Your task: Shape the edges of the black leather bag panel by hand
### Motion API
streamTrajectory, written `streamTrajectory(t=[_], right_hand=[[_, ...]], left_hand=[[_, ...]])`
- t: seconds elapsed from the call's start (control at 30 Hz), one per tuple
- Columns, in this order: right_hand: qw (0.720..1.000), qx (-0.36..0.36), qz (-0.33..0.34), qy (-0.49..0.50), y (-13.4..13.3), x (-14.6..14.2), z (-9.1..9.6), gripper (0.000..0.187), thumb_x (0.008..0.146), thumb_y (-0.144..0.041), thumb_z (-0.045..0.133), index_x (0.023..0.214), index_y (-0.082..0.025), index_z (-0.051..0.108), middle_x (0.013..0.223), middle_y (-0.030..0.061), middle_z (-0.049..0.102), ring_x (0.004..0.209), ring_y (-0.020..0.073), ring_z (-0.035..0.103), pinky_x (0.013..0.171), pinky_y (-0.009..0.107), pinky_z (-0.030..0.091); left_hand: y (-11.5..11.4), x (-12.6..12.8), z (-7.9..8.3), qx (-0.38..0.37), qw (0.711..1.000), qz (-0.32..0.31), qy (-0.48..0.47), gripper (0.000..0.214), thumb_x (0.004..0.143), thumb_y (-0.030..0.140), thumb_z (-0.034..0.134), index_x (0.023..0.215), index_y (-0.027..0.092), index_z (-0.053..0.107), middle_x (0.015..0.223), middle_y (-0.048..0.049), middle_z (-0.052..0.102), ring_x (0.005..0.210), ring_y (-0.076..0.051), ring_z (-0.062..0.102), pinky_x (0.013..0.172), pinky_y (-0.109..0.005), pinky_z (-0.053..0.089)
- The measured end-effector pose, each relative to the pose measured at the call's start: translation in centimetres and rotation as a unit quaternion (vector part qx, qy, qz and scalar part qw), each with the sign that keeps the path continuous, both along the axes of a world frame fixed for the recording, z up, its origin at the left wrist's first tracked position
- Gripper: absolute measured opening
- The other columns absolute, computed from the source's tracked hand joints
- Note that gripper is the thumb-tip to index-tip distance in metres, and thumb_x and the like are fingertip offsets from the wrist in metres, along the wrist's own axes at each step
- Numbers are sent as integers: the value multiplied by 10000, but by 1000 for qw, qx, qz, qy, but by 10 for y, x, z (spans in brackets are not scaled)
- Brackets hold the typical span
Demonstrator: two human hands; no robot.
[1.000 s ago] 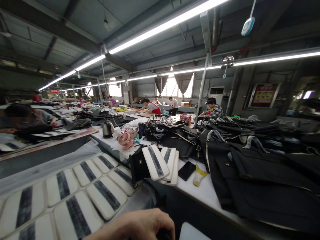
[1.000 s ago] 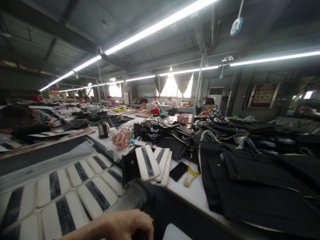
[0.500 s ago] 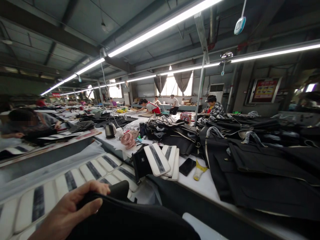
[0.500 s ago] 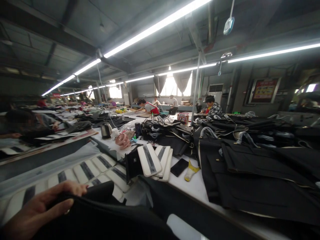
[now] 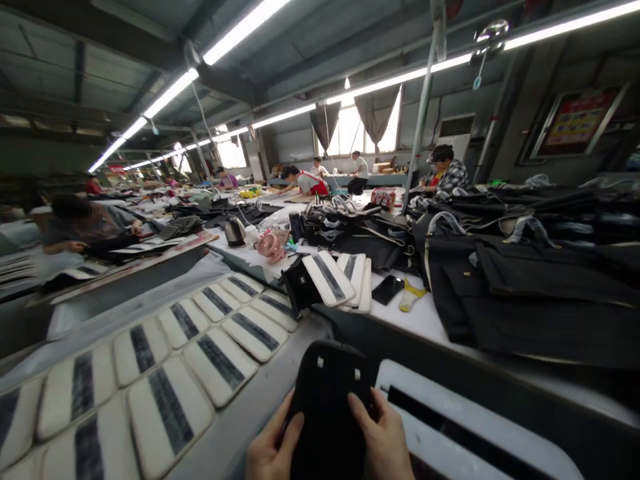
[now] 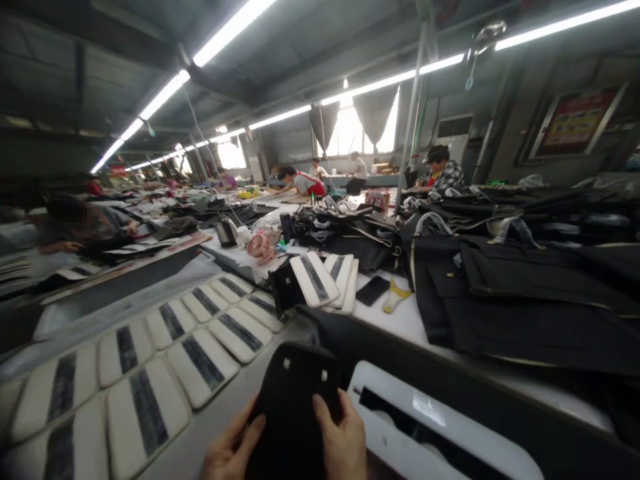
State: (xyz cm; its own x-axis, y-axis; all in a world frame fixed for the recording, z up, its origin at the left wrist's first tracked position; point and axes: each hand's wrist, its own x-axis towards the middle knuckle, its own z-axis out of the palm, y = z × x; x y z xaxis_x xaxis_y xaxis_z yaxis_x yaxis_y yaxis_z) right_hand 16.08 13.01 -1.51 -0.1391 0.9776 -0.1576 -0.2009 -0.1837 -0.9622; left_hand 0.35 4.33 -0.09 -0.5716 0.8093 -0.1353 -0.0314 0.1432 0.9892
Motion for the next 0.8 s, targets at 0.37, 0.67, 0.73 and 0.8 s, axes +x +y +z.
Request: streamTrajectory(t=[0.37,0.67,0.73,0.8], right_hand=[[989,-90,-101,-54,-27,1,-52,402,680,-446,767,922,-171,600,858,72,717,817,254,683,777,367,547],[981,-22,-130,-140,-3,-25,-24,415,737,-567,709,815,-219,496,743,-1,584,703,185,552,663,299,455],[980,34,-116,-158,1,-29,-10,395,794,-567,662,793,-224,467,713,-19,544,672,163,514,637,281,423],[978,83,-94,-164,5,-30,3,360,850,-541,611,784,-224,455,701,-26,525,643,148,484,611,270,391]], left_hand=[[30,8,-33,-4,1000,11,-13,639,715,527,777,1224,160,662,1054,-95,732,952,-246,691,844,-323,558],[38,-5,-7,7,999,12,35,631,755,496,754,1299,210,611,1119,-71,717,956,-234,686,834,-311,555],[39,-6,-3,15,999,30,35,596,767,489,746,1282,217,622,1141,-65,713,996,-242,680,871,-328,551],[41,-4,-1,29,997,55,34,548,774,476,745,1245,215,647,1140,-63,715,1048,-255,665,922,-352,535]])
